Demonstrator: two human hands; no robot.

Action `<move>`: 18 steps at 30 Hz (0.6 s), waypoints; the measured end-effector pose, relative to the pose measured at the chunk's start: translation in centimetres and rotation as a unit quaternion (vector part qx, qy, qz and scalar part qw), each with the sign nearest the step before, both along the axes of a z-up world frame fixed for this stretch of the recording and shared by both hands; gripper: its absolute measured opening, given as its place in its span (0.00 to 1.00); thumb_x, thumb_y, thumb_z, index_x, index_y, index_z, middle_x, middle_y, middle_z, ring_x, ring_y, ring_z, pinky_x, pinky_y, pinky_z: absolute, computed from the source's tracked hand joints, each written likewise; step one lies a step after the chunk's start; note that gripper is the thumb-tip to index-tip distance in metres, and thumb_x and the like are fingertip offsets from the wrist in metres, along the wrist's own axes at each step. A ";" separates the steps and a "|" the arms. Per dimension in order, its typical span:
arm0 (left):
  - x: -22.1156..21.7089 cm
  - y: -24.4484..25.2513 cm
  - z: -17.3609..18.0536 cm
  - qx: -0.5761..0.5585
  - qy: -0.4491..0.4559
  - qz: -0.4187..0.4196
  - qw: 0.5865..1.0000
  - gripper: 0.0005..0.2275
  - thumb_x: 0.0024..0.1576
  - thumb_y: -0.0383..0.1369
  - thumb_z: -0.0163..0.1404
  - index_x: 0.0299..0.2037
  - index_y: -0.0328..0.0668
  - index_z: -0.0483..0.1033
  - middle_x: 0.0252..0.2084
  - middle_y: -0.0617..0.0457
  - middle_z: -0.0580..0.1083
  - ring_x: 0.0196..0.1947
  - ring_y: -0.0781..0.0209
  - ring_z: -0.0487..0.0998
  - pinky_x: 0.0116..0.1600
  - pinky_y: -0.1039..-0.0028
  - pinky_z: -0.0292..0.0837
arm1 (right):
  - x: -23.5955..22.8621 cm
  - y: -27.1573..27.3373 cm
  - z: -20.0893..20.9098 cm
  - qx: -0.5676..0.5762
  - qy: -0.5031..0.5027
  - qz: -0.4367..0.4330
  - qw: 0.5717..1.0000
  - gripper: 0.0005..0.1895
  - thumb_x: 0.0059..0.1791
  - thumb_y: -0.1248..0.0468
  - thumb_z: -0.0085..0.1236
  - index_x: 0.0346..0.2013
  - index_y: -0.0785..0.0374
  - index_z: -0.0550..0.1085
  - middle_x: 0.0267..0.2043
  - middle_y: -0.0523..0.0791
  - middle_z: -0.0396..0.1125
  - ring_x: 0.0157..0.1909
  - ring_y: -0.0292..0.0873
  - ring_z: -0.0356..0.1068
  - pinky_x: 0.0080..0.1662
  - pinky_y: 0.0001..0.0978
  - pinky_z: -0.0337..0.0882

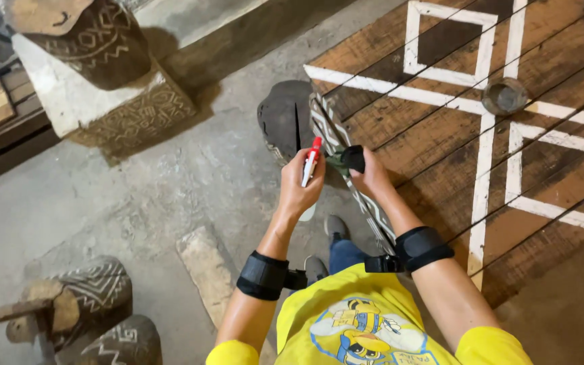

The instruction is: The person sprays a liquid onto a wooden table with white geometric patterns and wipes it with a cloth. They then move to a small wooden stool and repeat the spray-and-wipe process. Finally, they return to the table and continue wiping its surface.

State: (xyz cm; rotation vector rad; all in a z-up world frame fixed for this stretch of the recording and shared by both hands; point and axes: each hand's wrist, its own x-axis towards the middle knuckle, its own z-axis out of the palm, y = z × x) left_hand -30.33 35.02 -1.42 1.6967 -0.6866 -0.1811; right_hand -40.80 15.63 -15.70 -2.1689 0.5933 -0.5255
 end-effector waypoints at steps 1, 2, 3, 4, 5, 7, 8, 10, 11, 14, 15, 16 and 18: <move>-1.0 0.4 0.3 0.002 0.001 0.003 1.000 0.08 0.59 0.31 0.56 0.43 0.35 0.76 0.26 0.48 0.74 0.26 0.68 0.71 0.34 0.72 0.70 | -1.0 0.1 -0.5 0.002 0.001 0.003 1.000 0.21 0.43 0.68 0.60 0.51 0.66 0.71 0.46 0.57 0.71 0.51 0.61 0.72 0.50 0.48 0.72; -1.7 0.4 0.8 -0.006 0.011 -0.001 1.000 0.08 0.59 0.31 0.56 0.43 0.35 0.76 0.26 0.48 0.74 0.26 0.67 0.71 0.34 0.71 0.71 | -1.4 -0.2 -0.9 -0.014 0.024 -0.003 1.000 0.25 0.42 0.68 0.61 0.53 0.67 0.69 0.46 0.59 0.70 0.51 0.62 0.72 0.49 0.49 0.72; -2.4 0.4 1.3 -0.013 0.021 -0.005 1.000 0.08 0.59 0.31 0.56 0.44 0.35 0.76 0.27 0.48 0.75 0.27 0.67 0.72 0.34 0.71 0.71 | -1.8 -0.6 -1.2 -0.029 0.046 -0.009 0.998 0.29 0.40 0.68 0.63 0.55 0.68 0.66 0.46 0.60 0.69 0.50 0.63 0.71 0.48 0.50 0.72; -2.9 0.3 1.6 -0.014 0.020 -0.002 1.000 0.08 0.59 0.31 0.56 0.44 0.35 0.76 0.27 0.48 0.75 0.27 0.67 0.72 0.34 0.71 0.71 | -2.3 -0.5 0.0 -0.030 0.045 -0.006 0.999 0.29 0.40 0.68 0.63 0.55 0.68 0.66 0.46 0.60 0.69 0.50 0.63 0.71 0.48 0.50 0.72; -3.5 0.1 1.8 -0.008 0.019 -0.003 1.000 0.08 0.59 0.31 0.56 0.44 0.35 0.76 0.27 0.47 0.76 0.26 0.66 0.74 0.34 0.71 0.71 | -2.7 -0.4 1.3 -0.013 0.039 -0.003 0.999 0.27 0.42 0.68 0.62 0.55 0.67 0.67 0.47 0.59 0.70 0.52 0.62 0.72 0.49 0.49 0.72; -4.9 -0.5 2.0 -0.002 0.016 -0.003 1.000 0.08 0.59 0.32 0.56 0.44 0.35 0.76 0.27 0.47 0.76 0.25 0.65 0.75 0.34 0.71 0.71 | -3.9 -0.5 3.3 0.005 0.033 0.000 0.999 0.25 0.43 0.68 0.60 0.55 0.65 0.68 0.48 0.58 0.71 0.53 0.61 0.73 0.50 0.48 0.73; -5.6 -1.0 1.8 0.010 0.016 -0.003 1.000 0.08 0.59 0.32 0.57 0.43 0.35 0.76 0.27 0.46 0.76 0.25 0.63 0.74 0.34 0.71 0.71 | -4.6 -0.8 4.2 0.007 0.028 0.002 1.000 0.24 0.44 0.67 0.61 0.54 0.65 0.69 0.48 0.59 0.72 0.53 0.61 0.73 0.50 0.48 0.73; -7.0 -2.0 1.8 0.021 0.014 -0.003 1.000 0.08 0.59 0.32 0.57 0.43 0.35 0.76 0.27 0.45 0.76 0.24 0.62 0.74 0.33 0.70 0.71 | -5.9 -1.7 5.0 0.009 0.022 0.005 1.000 0.23 0.44 0.67 0.61 0.53 0.65 0.69 0.48 0.59 0.72 0.53 0.62 0.73 0.50 0.47 0.73; -7.7 -2.6 1.9 0.019 0.008 0.000 1.000 0.08 0.59 0.31 0.57 0.43 0.35 0.76 0.27 0.45 0.76 0.25 0.62 0.75 0.33 0.70 0.71 | -6.5 -2.2 5.1 0.005 0.011 0.004 1.000 0.23 0.44 0.67 0.62 0.54 0.65 0.69 0.48 0.59 0.72 0.53 0.62 0.73 0.49 0.47 0.73; -10.2 -4.9 1.4 0.010 -0.003 0.017 1.000 0.08 0.59 0.31 0.56 0.44 0.35 0.76 0.28 0.45 0.76 0.25 0.63 0.76 0.34 0.71 0.72 | -9.0 -4.0 6.8 0.012 0.012 0.014 1.000 0.24 0.43 0.67 0.61 0.54 0.64 0.70 0.46 0.59 0.73 0.52 0.62 0.73 0.48 0.48 0.74; -11.1 -5.7 1.3 0.006 -0.009 0.026 1.000 0.08 0.60 0.31 0.57 0.43 0.35 0.76 0.27 0.45 0.76 0.25 0.63 0.76 0.34 0.71 0.72 | -9.9 -4.6 7.6 0.024 0.023 0.021 0.999 0.24 0.43 0.67 0.61 0.54 0.63 0.70 0.45 0.59 0.73 0.51 0.63 0.73 0.48 0.49 0.74; -12.0 -6.5 1.2 0.007 -0.008 0.031 0.999 0.08 0.60 0.31 0.57 0.43 0.35 0.76 0.27 0.45 0.76 0.25 0.63 0.76 0.34 0.71 0.72 | -10.7 -5.8 6.9 0.025 0.024 0.026 0.999 0.24 0.43 0.67 0.61 0.54 0.63 0.70 0.45 0.59 0.73 0.51 0.63 0.73 0.48 0.49 0.74; -13.8 -8.0 1.0 0.036 0.001 0.037 0.999 0.08 0.58 0.31 0.56 0.43 0.35 0.76 0.26 0.45 0.76 0.25 0.62 0.75 0.33 0.70 0.71 | -12.0 -8.1 5.4 -0.007 -0.016 0.049 0.999 0.24 0.43 0.66 0.63 0.52 0.64 0.70 0.46 0.59 0.73 0.52 0.64 0.72 0.49 0.50 0.74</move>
